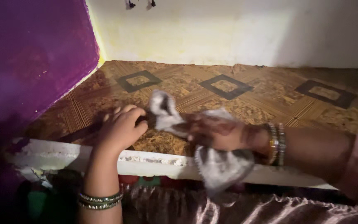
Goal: The person removes items from a bedroom shelf, including a paper packet, and places them on the floor and a nearby chair. They then spray cleaning liquid onto the shelf and wipe the shelf surface with a cloth, working across different sections of the shelf.
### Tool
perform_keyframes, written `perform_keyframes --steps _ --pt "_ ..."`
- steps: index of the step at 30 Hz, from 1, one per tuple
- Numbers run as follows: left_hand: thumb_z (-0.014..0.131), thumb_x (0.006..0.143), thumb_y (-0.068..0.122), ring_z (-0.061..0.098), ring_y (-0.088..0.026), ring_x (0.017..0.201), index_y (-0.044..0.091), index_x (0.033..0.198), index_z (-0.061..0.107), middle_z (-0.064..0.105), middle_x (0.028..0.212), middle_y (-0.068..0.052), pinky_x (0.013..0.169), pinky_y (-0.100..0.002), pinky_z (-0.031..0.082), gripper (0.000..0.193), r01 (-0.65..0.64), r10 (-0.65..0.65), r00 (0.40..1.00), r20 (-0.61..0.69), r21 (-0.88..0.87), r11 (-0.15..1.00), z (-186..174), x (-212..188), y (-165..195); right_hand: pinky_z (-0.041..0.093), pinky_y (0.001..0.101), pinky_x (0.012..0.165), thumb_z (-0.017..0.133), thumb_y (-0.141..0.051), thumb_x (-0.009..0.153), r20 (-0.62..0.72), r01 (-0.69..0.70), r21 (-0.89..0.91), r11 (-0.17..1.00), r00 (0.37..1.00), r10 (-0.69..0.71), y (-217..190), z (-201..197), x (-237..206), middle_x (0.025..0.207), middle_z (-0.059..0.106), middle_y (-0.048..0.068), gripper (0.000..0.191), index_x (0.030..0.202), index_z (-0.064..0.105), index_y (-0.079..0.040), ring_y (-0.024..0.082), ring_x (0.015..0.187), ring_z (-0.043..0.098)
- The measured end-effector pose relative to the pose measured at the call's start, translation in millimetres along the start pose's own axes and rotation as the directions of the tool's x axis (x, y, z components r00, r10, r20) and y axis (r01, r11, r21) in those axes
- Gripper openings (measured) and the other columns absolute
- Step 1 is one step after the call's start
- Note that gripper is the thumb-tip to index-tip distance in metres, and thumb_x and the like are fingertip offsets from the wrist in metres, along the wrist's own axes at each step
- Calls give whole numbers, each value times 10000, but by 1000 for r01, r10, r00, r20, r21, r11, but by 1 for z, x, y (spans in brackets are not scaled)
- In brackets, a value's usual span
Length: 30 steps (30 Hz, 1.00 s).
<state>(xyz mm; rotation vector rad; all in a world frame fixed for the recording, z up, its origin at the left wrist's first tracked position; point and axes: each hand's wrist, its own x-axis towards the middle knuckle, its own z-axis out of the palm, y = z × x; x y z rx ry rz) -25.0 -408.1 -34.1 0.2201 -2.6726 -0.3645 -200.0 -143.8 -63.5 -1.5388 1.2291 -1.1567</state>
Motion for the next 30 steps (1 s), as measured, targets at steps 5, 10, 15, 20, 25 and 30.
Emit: perform_keyframes --steps 5,10,15,20,25,30 --pt "533 923 434 465 -264 1390 260 1347 638 530 1504 -4 1161 -577 244 470 35 -35 998 49 16 999 4 1 -4 476 353 1000 436 -268 1091 -407 -422 -779 463 903 139 -38 -25 -109 1606 462 143 530 1606 481 -149 218 1307 510" --pt "540 912 439 468 -223 1406 285 1332 651 549 1497 28 1162 -590 253 462 67 -68 996 53 18 998 2 0 0 491 351 993 408 -224 1052 -700 -744 -659 109 660 271 -79 -44 -188 1580 492 111 572 1621 455 -193 217 1285 538" --pt "560 915 522 472 -224 1404 273 1332 656 553 1490 23 1168 -590 272 495 69 -71 996 53 46 997 0 -1 5 506 349 987 380 -180 1014 -870 -876 -459 -146 410 275 -101 -53 -237 1553 521 78 627 1637 429 -237 216 1262 567" --pt "581 902 558 526 -261 1349 237 1308 678 583 1460 -10 1143 -567 327 526 69 -71 997 27 60 996 3 -1 8 521 347 980 353 -137 976 -808 -805 -581 -123 552 206 -74 -45 -204 1526 551 45 694 1652 403 -281 215 1240 595" --pt "600 900 558 598 -285 1293 229 1299 701 632 1418 -53 1102 -487 422 527 54 -58 997 42 73 996 8 2 -3 457 411 1077 347 -188 1001 -318 -323 -893 -315 946 -69 -61 17 -176 1550 467 53 596 1595 355 -230 212 1301 564" --pt "647 875 561 613 -269 1313 173 1270 740 678 1393 -88 1121 -453 467 561 -3 2 999 32 9 1000 13 7 -23 446 309 1210 310 -248 1099 -764 -864 -450 227 504 403 -92 93 -189 1705 399 -84 554 1635 363 -378 153 1350 594"
